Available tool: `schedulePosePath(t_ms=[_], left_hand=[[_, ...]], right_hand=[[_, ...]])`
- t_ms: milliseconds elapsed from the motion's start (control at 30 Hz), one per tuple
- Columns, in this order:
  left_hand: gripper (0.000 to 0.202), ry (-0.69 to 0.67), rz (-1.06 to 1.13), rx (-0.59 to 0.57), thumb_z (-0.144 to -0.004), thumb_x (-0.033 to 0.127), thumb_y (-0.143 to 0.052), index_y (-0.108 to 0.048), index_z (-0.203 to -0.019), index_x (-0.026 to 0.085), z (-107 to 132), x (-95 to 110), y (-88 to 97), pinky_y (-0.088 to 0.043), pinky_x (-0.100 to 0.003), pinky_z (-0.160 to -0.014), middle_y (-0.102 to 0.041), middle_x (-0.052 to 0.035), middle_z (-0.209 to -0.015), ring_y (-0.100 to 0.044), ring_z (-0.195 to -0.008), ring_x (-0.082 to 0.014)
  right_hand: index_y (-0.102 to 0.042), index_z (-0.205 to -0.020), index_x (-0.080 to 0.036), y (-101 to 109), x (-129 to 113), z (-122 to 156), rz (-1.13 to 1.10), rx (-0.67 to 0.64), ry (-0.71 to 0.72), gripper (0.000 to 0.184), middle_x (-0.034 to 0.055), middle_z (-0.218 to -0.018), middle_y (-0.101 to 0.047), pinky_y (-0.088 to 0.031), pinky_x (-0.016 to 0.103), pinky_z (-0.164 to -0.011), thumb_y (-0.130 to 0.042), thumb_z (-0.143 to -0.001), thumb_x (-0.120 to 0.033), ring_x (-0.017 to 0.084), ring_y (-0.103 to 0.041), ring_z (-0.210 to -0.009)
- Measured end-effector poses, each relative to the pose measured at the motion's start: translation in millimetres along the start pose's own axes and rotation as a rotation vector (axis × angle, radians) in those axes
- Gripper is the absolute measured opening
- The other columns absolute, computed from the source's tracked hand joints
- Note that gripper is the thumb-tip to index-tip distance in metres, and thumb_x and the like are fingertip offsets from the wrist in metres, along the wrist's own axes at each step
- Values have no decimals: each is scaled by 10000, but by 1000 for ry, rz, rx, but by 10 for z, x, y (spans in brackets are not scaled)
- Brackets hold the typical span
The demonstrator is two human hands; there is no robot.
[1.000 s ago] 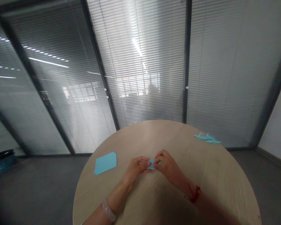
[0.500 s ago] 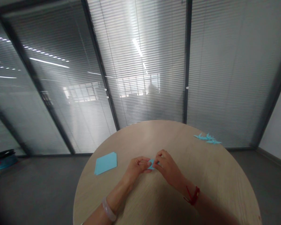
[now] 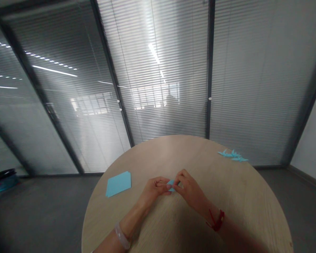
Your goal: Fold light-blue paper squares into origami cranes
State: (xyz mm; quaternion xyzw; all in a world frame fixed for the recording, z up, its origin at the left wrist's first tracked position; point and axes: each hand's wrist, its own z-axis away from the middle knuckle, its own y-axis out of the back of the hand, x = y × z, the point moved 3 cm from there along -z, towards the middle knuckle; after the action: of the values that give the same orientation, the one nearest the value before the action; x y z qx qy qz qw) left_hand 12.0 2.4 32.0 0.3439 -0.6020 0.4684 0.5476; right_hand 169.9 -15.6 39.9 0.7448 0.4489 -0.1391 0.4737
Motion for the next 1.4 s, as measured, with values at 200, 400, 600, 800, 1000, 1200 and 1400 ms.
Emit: schedulePosePath(t_ms=[200, 400, 600, 800, 1000, 1200, 1400], left_hand=[[456, 2, -26, -27, -461, 304, -891, -702, -819, 95, -14, 12, 17, -502, -249, -638, -744, -75, -729, -650, -606, -148], [431, -20, 25, -3, -486, 293, -881, -682, -823, 112, -10, 50, 39, -531, -297, -697, -748, -65, -755, -673, -664, -174], [456, -36, 13, 16, -490, 291, -877, -662, -853, 117, -16, 61, 55, -538, -307, -689, -742, -57, -731, -668, -635, -170], [442, -82, -22, -3, -512, 304, -865, -644, -853, 129, -38, 42, 51, -525, -276, -636, -723, -30, -692, -644, -593, -147], [458, -105, -86, 4, -511, 316, -861, -644, -870, 131, -83, 15, 75, -505, -250, -576, -695, -8, -627, -619, -545, -134], [469, -58, -44, 15, -494, 329, -864, -634, -854, 135, -46, 50, 44, -526, -268, -600, -714, -27, -630, -649, -569, -155], [483, -33, -38, 49, -488, 343, -865, -627, -855, 138, -4, 78, 15, -541, -285, -622, -722, -43, -640, -681, -608, -186]], right_hand=[[-534, -723, -213, 29, 141, -26, -100, 92, -175, 159, 10, -786, -584, -467, 322, -701, -678, -712, -279, 190, -578, -740], [-470, -1001, -224, -84, 252, -44, -605, -1, -334, 457, 2, -813, -640, -494, 315, -663, -695, -685, -466, 188, -635, -716], [-482, -1022, -213, -112, 193, -41, -708, -32, -352, 533, 27, -841, -677, -497, 319, -681, -758, -628, -443, 195, -650, -735], [-526, -986, -196, -88, 133, -37, -640, 8, -339, 446, 10, -783, -666, -474, 288, -618, -748, -629, -346, 184, -640, -683], [-531, -990, -202, -53, 112, -38, -642, 58, -360, 433, -13, -750, -648, -463, 272, -581, -726, -623, -322, 165, -626, -636], [-517, -1002, -203, -43, 113, -46, -645, 53, -353, 458, 0, -768, -663, -472, 287, -610, -728, -621, -348, 177, -639, -667], [-516, -992, -204, -75, 129, -40, -664, 51, -361, 489, 22, -765, -694, -496, 323, -661, -743, -614, -417, 202, -658, -687]])
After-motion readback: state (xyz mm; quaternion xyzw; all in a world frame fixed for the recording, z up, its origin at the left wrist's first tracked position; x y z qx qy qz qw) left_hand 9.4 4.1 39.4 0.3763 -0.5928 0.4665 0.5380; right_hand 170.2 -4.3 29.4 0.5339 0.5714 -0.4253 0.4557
